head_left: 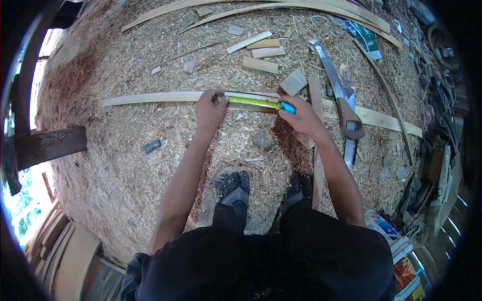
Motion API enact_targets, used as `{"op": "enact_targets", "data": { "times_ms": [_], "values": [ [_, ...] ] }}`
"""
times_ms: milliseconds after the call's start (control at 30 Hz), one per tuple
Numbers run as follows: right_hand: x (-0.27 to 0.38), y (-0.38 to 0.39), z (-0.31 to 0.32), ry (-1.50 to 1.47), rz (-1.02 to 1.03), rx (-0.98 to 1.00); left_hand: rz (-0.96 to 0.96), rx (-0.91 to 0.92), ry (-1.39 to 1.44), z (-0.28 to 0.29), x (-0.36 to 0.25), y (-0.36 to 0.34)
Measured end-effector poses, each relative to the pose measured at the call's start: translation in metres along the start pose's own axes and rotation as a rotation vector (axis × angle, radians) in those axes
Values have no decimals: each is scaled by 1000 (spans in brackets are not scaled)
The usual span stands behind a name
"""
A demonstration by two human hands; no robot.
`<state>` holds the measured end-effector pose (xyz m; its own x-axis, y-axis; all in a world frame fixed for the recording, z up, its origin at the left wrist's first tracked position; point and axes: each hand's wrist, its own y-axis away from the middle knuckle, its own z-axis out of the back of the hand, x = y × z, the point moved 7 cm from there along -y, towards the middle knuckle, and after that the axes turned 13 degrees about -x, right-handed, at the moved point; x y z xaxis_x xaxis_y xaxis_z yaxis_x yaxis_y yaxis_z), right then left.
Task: Measure a wood plank with a tape measure, mark a cut line using a square and pencil, and سپس saw it with a hand saw.
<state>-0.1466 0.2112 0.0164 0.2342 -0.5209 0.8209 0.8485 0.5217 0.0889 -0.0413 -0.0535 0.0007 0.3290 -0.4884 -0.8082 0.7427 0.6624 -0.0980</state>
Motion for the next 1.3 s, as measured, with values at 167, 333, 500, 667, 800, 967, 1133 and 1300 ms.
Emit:
{"op": "enact_targets", "data": {
  "times_ms": [167,333,500,667,800,967,1133,1300],
  "values": [
    [-3,4,5,-24,20,-11,189,37,176,-4,8,6],
    [-4,0,4,-45,17,27,225,17,273,-3,8,6],
    [1,11,25,-65,44,-18,249,56,339,-9,-1,11],
    [-27,47,81,34,-39,-68,242,231,211,-40,-57,38],
    [-54,67,116,125,-138,-78,181,312,283,-94,-63,58],
    [-74,79,134,36,-316,-110,61,323,321,-127,-83,58],
    [-63,48,147,58,-83,-236,154,287,457,-133,-91,26],
    [-52,-21,131,-47,-87,-152,84,124,413,-100,-84,-21]
  ]
}}
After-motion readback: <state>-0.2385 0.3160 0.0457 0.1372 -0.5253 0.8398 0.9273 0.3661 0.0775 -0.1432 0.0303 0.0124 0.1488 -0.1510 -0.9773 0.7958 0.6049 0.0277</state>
